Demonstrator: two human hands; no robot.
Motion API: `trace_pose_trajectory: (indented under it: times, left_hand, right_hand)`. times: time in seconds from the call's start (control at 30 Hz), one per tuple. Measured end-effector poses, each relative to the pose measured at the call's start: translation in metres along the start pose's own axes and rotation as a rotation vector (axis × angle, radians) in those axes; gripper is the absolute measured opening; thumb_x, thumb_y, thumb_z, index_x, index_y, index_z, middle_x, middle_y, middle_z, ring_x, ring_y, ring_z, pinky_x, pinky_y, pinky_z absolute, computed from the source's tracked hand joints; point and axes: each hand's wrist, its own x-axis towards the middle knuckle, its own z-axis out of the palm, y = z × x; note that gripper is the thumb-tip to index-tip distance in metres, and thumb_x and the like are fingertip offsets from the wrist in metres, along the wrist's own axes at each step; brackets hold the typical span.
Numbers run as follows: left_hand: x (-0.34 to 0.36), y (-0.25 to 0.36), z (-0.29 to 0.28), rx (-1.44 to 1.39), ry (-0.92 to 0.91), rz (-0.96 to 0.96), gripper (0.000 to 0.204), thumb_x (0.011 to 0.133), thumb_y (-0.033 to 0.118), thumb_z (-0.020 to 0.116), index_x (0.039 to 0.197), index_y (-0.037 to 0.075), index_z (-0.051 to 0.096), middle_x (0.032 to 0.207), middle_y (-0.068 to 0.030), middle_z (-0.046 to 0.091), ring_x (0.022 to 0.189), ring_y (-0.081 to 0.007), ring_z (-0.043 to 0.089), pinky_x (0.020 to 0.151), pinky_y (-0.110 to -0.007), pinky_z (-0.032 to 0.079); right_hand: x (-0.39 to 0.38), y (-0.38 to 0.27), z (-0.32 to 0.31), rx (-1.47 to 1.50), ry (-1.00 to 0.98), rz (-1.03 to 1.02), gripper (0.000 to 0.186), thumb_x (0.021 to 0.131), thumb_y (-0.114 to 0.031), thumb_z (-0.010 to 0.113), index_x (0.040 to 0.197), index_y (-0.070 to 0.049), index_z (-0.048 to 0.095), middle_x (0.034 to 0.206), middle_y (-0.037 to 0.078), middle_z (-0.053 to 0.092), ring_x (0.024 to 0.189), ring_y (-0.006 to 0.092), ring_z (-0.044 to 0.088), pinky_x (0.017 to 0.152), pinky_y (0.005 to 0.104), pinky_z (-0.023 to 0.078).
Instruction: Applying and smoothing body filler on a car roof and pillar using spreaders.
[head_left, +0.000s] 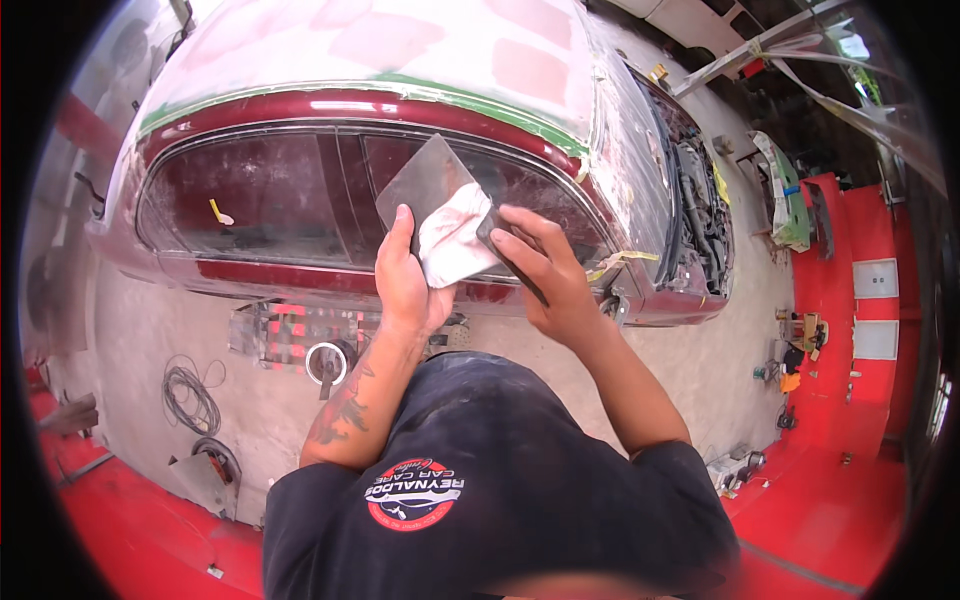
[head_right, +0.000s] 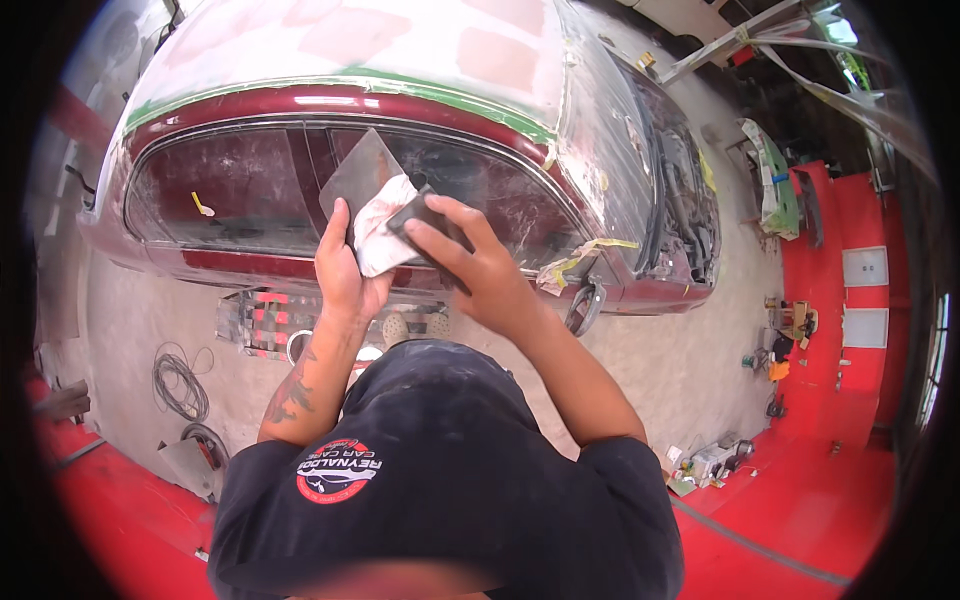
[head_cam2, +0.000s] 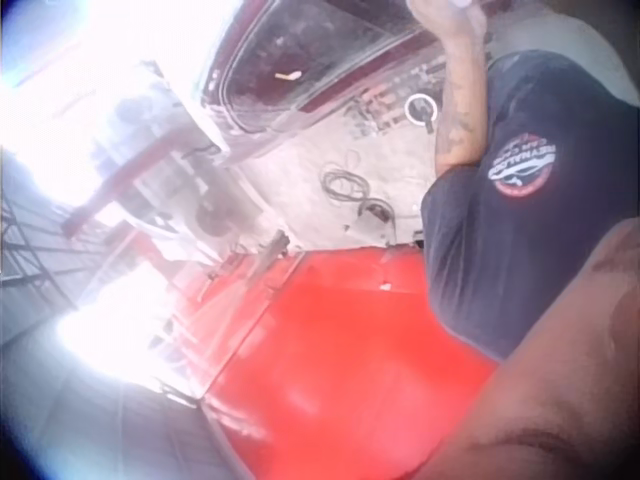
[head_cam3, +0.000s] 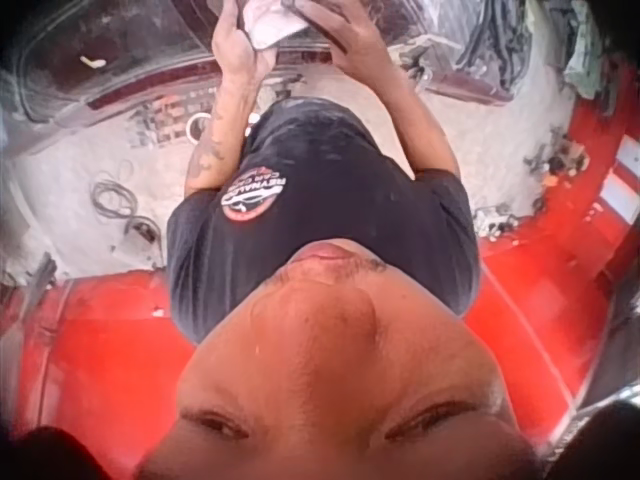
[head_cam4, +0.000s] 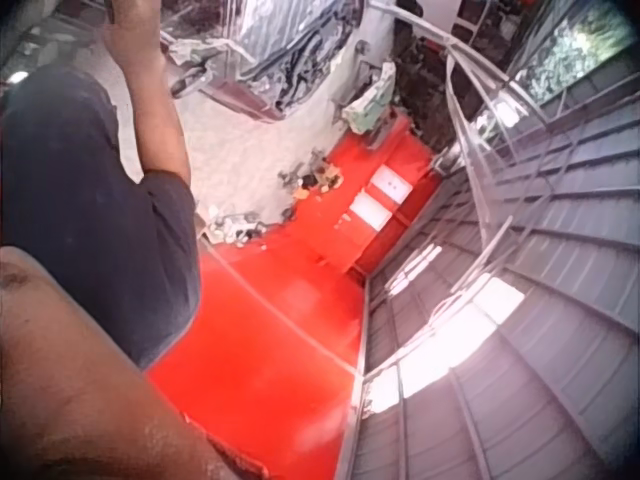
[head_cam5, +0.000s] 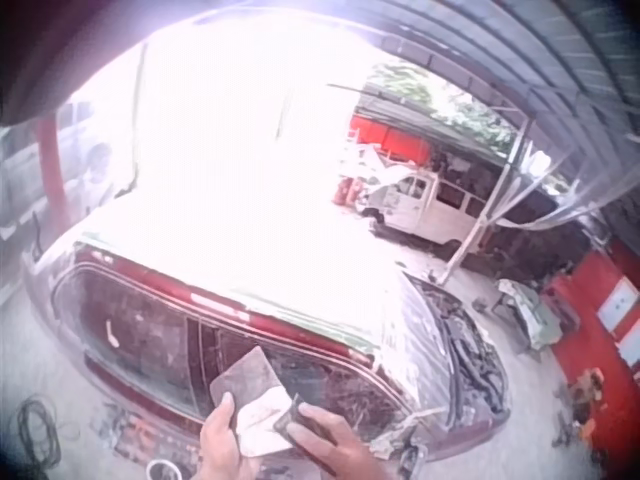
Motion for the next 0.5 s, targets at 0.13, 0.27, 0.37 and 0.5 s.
trace_pose_trajectory:
  times: [0.13, 0.27, 0.37, 0.5]
  left_hand:
    - [-0.008, -0.003, -0.011, 0.056, -0.005, 0.071, 0.051, 0.112, 0.036, 0.041, 0.138, -0.006, 0.050, 0.133, -0.0196, 0.064, 0.117, -0.0315, 0.067, 0.096, -0.046, 0.058]
    - [-0.002, -0.005, -0.021, 0.336, -0.108, 0.258, 0.047, 0.111, 0.034, 0.046, 0.135, -0.006, 0.051, 0.127, -0.0161, 0.064, 0.113, -0.0256, 0.068, 0.095, -0.041, 0.058]
    - [0.006, -0.003, -0.025, 0.491, -0.072, 0.326, 0.047, 0.111, 0.035, 0.047, 0.133, -0.005, 0.053, 0.125, -0.0158, 0.065, 0.113, -0.0253, 0.068, 0.093, -0.040, 0.058]
    - [0.010, 0.006, -0.026, 0.452, -0.137, 0.266, 0.044, 0.111, 0.036, 0.047, 0.127, -0.004, 0.058, 0.118, -0.0143, 0.068, 0.107, -0.0221, 0.070, 0.091, -0.037, 0.058]
  right_hand:
    - [-0.010, 0.031, -0.016, -0.337, -0.280, 0.183, 0.061, 0.081, 0.009, 0.066, 0.139, -0.009, 0.060, 0.137, 0.016, 0.059, 0.121, 0.0294, 0.063, 0.100, 0.0379, 0.051]
    - [-0.019, 0.031, -0.021, 0.871, 0.338, 0.558, 0.041, 0.098, -0.008, 0.065, 0.136, 0.008, 0.057, 0.127, 0.014, 0.068, 0.116, 0.0216, 0.063, 0.100, 0.0357, 0.050]
    - [-0.018, 0.018, -0.010, 0.296, 0.063, 0.652, 0.042, 0.098, -0.008, 0.065, 0.134, 0.011, 0.055, 0.120, 0.021, 0.070, 0.114, 0.0258, 0.066, 0.100, 0.0352, 0.050]
    - [-0.004, 0.015, -0.017, -0.181, -0.246, 0.294, 0.043, 0.086, -0.002, 0.066, 0.129, -0.004, 0.063, 0.116, 0.020, 0.068, 0.106, 0.0370, 0.067, 0.090, 0.0432, 0.056]
